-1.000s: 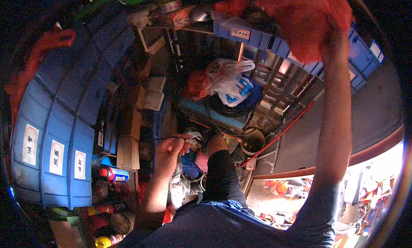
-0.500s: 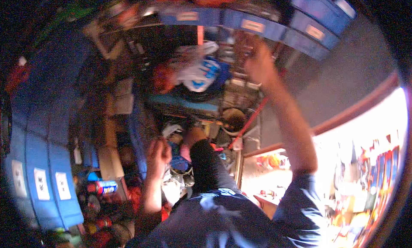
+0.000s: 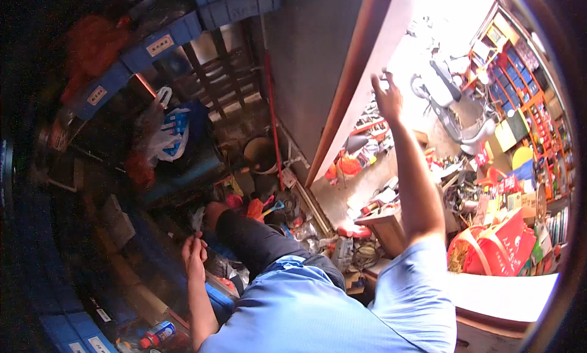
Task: Repairing the electrical wiring of a scooter using scissors.
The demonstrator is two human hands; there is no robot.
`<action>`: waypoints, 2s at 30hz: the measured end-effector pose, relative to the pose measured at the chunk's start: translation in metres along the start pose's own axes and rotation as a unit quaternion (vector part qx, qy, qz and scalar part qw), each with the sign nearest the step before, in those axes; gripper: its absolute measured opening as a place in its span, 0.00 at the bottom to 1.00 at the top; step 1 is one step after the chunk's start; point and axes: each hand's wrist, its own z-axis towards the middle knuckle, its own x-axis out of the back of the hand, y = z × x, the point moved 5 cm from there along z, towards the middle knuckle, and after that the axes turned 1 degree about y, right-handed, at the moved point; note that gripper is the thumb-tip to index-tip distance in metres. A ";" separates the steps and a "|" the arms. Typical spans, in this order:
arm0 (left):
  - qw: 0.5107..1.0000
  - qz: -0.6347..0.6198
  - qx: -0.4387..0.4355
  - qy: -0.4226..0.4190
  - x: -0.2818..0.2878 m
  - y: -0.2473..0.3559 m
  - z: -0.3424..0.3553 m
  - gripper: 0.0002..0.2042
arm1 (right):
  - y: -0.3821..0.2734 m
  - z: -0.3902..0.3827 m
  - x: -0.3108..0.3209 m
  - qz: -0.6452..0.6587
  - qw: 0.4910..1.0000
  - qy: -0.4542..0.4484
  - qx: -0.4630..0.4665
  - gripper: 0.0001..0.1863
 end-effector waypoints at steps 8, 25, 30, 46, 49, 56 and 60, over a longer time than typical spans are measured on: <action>0.999 0.029 0.008 0.023 -0.026 0.002 -0.008 0.07 | -0.067 0.046 -0.007 -0.035 0.999 -0.014 0.019 0.18; 0.976 0.147 0.092 -0.134 -0.121 -0.128 0.027 0.06 | -0.052 0.047 -0.021 -0.022 0.992 0.077 0.093 0.16; 0.955 0.182 0.100 -0.210 -0.177 -0.162 0.059 0.07 | -0.053 0.052 -0.025 0.040 0.989 0.056 0.130 0.14; 0.822 0.357 -0.002 -0.443 -0.612 -0.288 0.170 0.08 | 0.011 0.059 -0.034 0.363 0.866 -0.030 0.343 0.11; 0.777 0.391 -0.098 -0.483 -0.687 -0.287 0.183 0.07 | 0.110 0.062 -0.040 0.447 0.825 -0.160 0.307 0.11; 0.758 0.317 0.010 -0.570 -0.823 -0.336 0.179 0.08 | 0.400 0.002 -0.022 0.287 0.947 -0.045 -0.140 0.07; 0.640 0.396 -0.015 -0.658 -0.911 -0.350 0.148 0.12 | 0.483 -0.041 0.019 0.199 0.937 0.079 -0.277 0.05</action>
